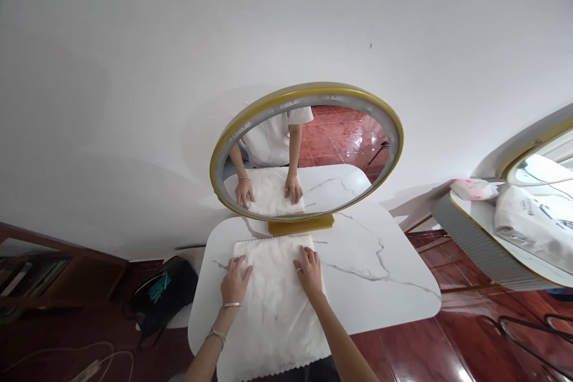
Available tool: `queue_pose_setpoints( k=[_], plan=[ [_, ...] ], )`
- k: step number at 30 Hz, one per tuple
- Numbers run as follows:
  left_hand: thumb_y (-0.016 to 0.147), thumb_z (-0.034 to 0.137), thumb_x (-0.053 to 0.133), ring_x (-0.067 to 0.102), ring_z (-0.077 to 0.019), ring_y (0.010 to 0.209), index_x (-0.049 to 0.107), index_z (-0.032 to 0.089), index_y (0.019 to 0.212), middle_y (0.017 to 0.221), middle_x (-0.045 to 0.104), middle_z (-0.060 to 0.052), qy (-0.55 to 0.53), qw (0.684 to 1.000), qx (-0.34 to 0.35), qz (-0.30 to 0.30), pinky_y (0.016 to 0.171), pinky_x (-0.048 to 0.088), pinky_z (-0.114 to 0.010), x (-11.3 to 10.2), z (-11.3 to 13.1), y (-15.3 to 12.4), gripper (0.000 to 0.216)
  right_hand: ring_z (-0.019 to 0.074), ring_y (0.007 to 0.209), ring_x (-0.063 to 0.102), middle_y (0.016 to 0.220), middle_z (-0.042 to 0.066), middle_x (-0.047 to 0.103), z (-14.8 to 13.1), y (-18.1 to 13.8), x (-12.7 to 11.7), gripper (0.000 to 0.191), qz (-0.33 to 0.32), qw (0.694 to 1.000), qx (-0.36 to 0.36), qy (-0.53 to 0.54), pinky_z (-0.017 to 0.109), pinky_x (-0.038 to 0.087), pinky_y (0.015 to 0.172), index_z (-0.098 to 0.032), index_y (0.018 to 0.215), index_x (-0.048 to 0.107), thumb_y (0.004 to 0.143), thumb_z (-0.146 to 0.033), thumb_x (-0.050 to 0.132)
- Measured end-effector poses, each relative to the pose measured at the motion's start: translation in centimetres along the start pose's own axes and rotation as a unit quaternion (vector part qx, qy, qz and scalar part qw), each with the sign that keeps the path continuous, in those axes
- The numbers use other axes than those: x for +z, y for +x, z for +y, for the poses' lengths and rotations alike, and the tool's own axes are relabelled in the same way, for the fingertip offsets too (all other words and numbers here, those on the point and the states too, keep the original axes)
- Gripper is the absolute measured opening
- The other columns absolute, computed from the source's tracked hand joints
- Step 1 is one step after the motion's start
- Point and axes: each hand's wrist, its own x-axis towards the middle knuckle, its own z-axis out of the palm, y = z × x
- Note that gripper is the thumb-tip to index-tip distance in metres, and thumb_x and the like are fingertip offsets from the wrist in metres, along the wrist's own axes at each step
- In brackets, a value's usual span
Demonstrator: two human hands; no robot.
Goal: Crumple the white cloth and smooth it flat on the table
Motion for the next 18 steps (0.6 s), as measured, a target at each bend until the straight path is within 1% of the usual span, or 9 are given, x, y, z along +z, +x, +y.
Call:
queue_pose_setpoints(
  k=[2, 5, 8, 11, 13, 14, 16, 18],
  plan=[
    [0.087, 0.031, 0.054, 0.063, -0.0188, 0.091, 0.06, 0.021, 0.108, 0.112, 0.061, -0.006, -0.009, 0.999, -0.028, -0.018, 0.062, 0.045, -0.025, -0.3, 0.2, 1.0, 0.024, 0.0271, 0.099, 0.054, 0.11, 0.012, 0.059, -0.1, 0.7, 0.4, 0.039, -0.022, 0.999, 0.04, -0.016, 0.044, 0.049, 0.082, -0.023, 0.129, 0.048, 0.091, -0.032, 0.041],
    [0.084, 0.03, 0.058, 0.063, -0.0186, 0.091, 0.06, 0.022, 0.104, 0.101, 0.064, -0.005, -0.009, 0.998, -0.053, -0.018, 0.061, 0.042, -0.024, -0.4, 0.5, 1.9, 0.022, 0.0257, 0.096, 0.057, 0.106, 0.01, 0.06, -0.4, 2.0, 0.5, 0.034, -0.077, 0.99, 0.104, -0.048, 0.038, 0.049, 0.079, -0.024, 0.119, 0.056, 0.086, -0.024, 0.046],
    [0.082, 0.032, 0.061, 0.063, -0.0184, 0.082, 0.062, 0.022, 0.097, 0.09, 0.065, -0.003, -0.003, 0.997, -0.078, -0.021, 0.058, 0.039, -0.024, -0.5, 0.7, 2.8, 0.018, 0.024, 0.091, 0.06, 0.096, 0.008, 0.064, -0.4, 3.5, 0.2, 0.025, -0.114, 0.984, 0.123, -0.061, 0.034, 0.048, 0.076, -0.024, 0.103, 0.064, 0.081, -0.019, 0.052],
    [0.085, 0.036, 0.056, 0.062, -0.0178, 0.076, 0.063, 0.021, 0.085, 0.079, 0.065, -0.002, -0.003, 0.995, -0.1, -0.024, 0.06, 0.04, -0.025, -0.6, 1.0, 3.7, 0.017, 0.02, 0.075, 0.063, 0.079, 0.004, 0.066, 0.0, 5.1, 0.0, 0.012, -0.154, 0.976, 0.144, -0.063, 0.029, 0.045, 0.063, -0.025, 0.087, 0.066, 0.079, -0.023, 0.058],
    [0.082, 0.034, 0.059, 0.062, -0.0173, 0.078, 0.063, 0.02, 0.082, 0.08, 0.065, -0.002, -0.006, 0.994, -0.107, -0.024, 0.064, 0.042, -0.025, -0.8, 1.1, 4.2, 0.015, 0.018, 0.066, 0.063, 0.072, 0.002, 0.066, 0.1, 6.1, -0.2, 0.005, -0.176, 0.969, 0.158, -0.066, 0.025, 0.041, 0.055, -0.025, 0.078, 0.066, 0.076, -0.025, 0.061],
    [0.079, 0.032, 0.063, 0.063, -0.0173, 0.08, 0.063, 0.019, 0.082, 0.083, 0.065, -0.002, -0.007, 0.994, -0.11, -0.023, 0.067, 0.042, -0.025, -0.8, 1.2, 4.4, 0.013, 0.018, 0.065, 0.063, 0.072, 0.002, 0.066, 0.0, 6.4, -0.2, 0.003, -0.184, 0.967, 0.161, -0.068, 0.025, 0.039, 0.054, -0.025, 0.075, 0.065, 0.073, -0.024, 0.063],
    [0.074, 0.027, 0.067, 0.062, -0.018, 0.084, 0.063, 0.019, 0.081, 0.087, 0.064, -0.003, -0.007, 0.993, -0.119, -0.019, 0.068, 0.043, -0.025, -0.6, 1.4, 4.6, 0.012, 0.0193, 0.067, 0.064, 0.074, 0.003, 0.066, -0.3, 6.9, -0.1, 0.006, -0.191, 0.965, 0.162, -0.071, 0.025, 0.038, 0.054, -0.024, 0.07, 0.064, 0.07, -0.018, 0.063],
    [0.073, 0.024, 0.066, 0.062, -0.0188, 0.081, 0.061, 0.019, 0.075, 0.084, 0.063, -0.003, -0.006, 0.992, -0.128, -0.015, 0.066, 0.043, -0.026, -0.3, 1.7, 4.6, 0.008, 0.0208, 0.071, 0.065, 0.077, 0.005, 0.067, -0.9, 6.9, 0.0, 0.011, -0.187, 0.967, 0.158, -0.072, 0.027, 0.039, 0.055, -0.023, 0.069, 0.063, 0.07, -0.013, 0.058]
  ],
)
